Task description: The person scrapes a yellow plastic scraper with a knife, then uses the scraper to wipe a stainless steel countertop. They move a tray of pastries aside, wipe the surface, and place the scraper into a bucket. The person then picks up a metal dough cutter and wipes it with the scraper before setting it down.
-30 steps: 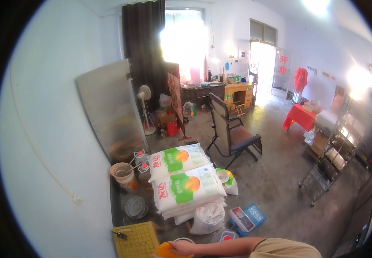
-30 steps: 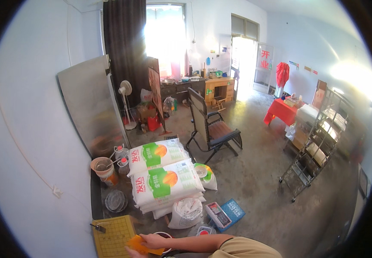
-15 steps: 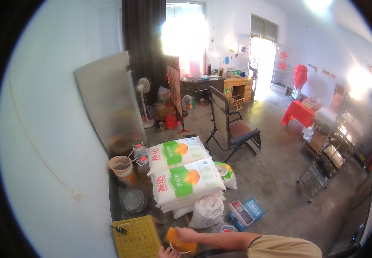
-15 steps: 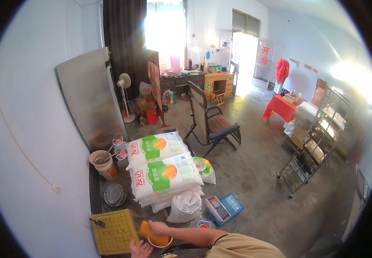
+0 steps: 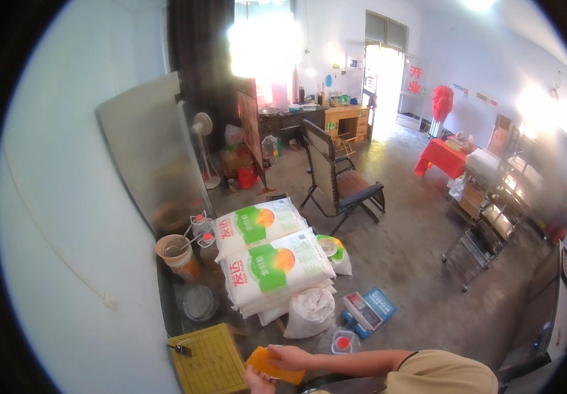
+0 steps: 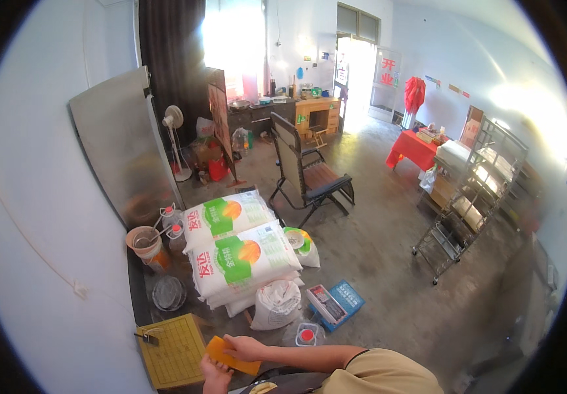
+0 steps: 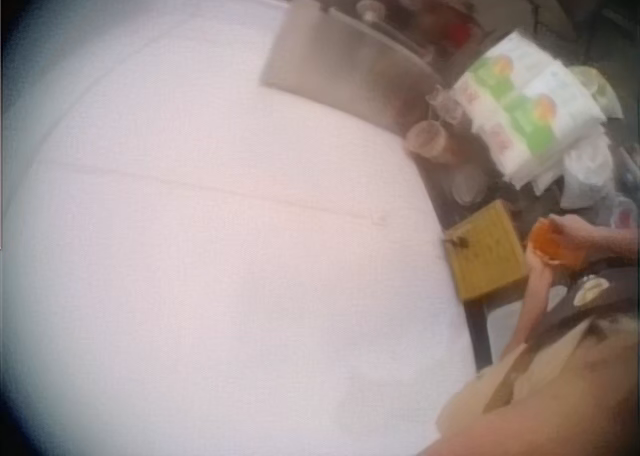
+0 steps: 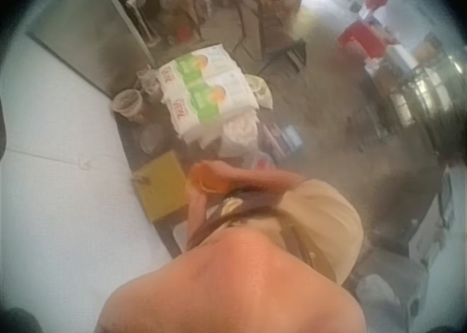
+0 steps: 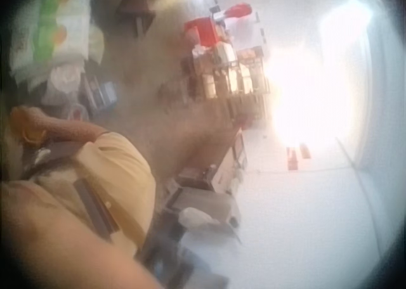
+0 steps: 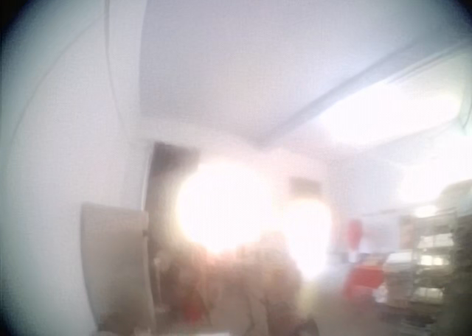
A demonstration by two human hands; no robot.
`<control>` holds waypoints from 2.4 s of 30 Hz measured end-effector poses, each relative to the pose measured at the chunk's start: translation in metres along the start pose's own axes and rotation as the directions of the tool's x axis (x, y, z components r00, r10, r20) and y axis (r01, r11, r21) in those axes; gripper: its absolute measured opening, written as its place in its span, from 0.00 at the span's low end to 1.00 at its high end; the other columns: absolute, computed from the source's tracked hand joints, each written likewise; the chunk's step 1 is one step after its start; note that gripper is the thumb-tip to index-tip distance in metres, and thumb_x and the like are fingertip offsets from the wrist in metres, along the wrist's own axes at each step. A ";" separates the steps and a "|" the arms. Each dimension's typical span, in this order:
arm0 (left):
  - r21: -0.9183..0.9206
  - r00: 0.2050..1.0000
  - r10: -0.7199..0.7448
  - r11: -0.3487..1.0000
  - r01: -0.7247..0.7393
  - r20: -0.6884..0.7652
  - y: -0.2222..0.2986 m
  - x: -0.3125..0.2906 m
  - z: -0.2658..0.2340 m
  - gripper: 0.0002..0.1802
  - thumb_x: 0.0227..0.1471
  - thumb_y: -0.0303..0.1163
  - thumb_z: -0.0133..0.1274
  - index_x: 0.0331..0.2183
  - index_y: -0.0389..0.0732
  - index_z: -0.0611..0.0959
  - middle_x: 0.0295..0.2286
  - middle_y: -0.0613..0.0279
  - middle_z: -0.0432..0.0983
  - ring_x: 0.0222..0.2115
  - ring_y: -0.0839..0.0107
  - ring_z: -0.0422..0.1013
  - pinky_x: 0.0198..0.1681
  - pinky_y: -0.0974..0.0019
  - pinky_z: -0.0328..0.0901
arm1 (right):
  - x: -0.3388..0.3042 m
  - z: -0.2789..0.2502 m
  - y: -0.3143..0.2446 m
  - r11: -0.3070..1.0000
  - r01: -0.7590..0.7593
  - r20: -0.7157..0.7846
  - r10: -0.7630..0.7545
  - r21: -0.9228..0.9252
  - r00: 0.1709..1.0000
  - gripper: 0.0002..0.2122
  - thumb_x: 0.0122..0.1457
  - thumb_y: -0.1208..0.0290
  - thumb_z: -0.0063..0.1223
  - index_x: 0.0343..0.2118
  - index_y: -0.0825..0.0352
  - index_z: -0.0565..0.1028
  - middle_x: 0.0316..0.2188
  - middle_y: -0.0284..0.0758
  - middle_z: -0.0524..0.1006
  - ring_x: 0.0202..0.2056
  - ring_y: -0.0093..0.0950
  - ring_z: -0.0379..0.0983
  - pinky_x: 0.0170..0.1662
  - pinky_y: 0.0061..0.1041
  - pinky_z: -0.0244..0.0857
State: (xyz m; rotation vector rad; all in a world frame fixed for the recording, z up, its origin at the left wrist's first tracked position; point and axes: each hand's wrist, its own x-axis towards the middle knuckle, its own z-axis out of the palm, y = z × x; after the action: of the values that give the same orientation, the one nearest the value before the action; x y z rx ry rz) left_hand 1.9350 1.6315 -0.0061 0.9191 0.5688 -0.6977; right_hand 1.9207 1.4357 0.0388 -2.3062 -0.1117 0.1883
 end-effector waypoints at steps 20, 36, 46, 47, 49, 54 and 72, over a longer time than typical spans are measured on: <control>-0.054 0.880 -0.299 0.938 0.341 0.369 -0.122 -0.037 0.087 0.34 0.68 0.50 0.37 0.65 0.36 0.68 0.63 0.42 0.66 0.64 0.48 0.64 0.65 0.37 0.61 | -0.191 -0.020 0.097 0.934 -0.356 -0.074 0.356 0.011 0.932 0.23 0.67 0.55 0.51 0.59 0.62 0.65 0.39 0.54 0.83 0.41 0.56 0.80 0.43 0.55 0.72; 0.509 0.846 -0.534 0.727 0.462 -0.005 -0.499 -0.159 0.266 0.19 0.63 0.42 0.49 0.46 0.37 0.80 0.44 0.56 0.77 0.44 0.61 0.75 0.49 0.55 0.72 | -0.651 -0.086 0.280 0.599 -0.113 -0.571 0.795 0.793 0.204 0.20 0.58 0.70 0.56 0.52 0.72 0.74 0.45 0.44 0.82 0.48 0.34 0.79 0.53 0.36 0.72; 0.952 0.728 -0.686 0.212 0.220 -0.015 -0.701 -0.252 0.401 0.19 0.66 0.40 0.50 0.52 0.37 0.75 0.47 0.52 0.73 0.50 0.56 0.72 0.56 0.49 0.68 | -0.905 -0.113 0.292 0.411 0.639 -0.195 0.903 0.650 -0.382 0.14 0.60 0.77 0.52 0.48 0.69 0.76 0.41 0.36 0.82 0.41 0.30 0.80 0.47 0.32 0.75; 0.961 0.698 -0.715 0.157 0.226 -0.048 -0.717 -0.259 0.414 0.20 0.66 0.40 0.50 0.53 0.37 0.74 0.48 0.51 0.73 0.52 0.56 0.72 0.57 0.49 0.68 | -0.910 -0.115 0.291 0.404 0.649 -0.166 0.903 0.645 -0.397 0.14 0.60 0.77 0.52 0.49 0.69 0.76 0.42 0.36 0.82 0.42 0.32 0.80 0.46 0.34 0.76; 0.974 0.550 -0.830 0.043 0.222 -0.089 -0.754 -0.273 0.440 0.22 0.67 0.39 0.49 0.57 0.38 0.72 0.51 0.50 0.73 0.55 0.55 0.71 0.60 0.50 0.67 | -0.925 -0.117 0.299 0.418 0.674 -0.119 0.889 0.609 -0.443 0.14 0.60 0.77 0.52 0.50 0.69 0.75 0.43 0.37 0.81 0.43 0.33 0.81 0.46 0.35 0.77; 0.992 0.185 -0.975 -0.123 0.033 -0.127 -0.873 -0.302 0.520 0.24 0.69 0.35 0.48 0.62 0.39 0.68 0.58 0.49 0.71 0.59 0.56 0.70 0.59 0.54 0.68 | -0.989 -0.148 0.331 0.542 0.675 -0.150 0.823 0.500 -0.549 0.16 0.61 0.76 0.56 0.53 0.69 0.74 0.48 0.37 0.80 0.46 0.33 0.81 0.48 0.34 0.77; 0.790 0.110 -0.982 -0.187 -0.584 -0.151 -1.259 -0.378 0.792 0.15 0.68 0.34 0.53 0.50 0.35 0.78 0.42 0.57 0.81 0.40 0.67 0.79 0.46 0.62 0.75 | -1.278 -0.327 0.516 0.589 0.748 0.010 0.784 0.305 -0.621 0.17 0.66 0.71 0.58 0.56 0.67 0.72 0.51 0.36 0.80 0.48 0.31 0.81 0.47 0.32 0.78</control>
State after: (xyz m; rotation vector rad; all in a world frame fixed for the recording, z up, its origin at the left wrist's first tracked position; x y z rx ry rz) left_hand 0.8641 0.5322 0.0032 1.2645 -1.4525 -2.5503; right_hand 0.7282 0.6718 0.0048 0.1065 1.2746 -1.8090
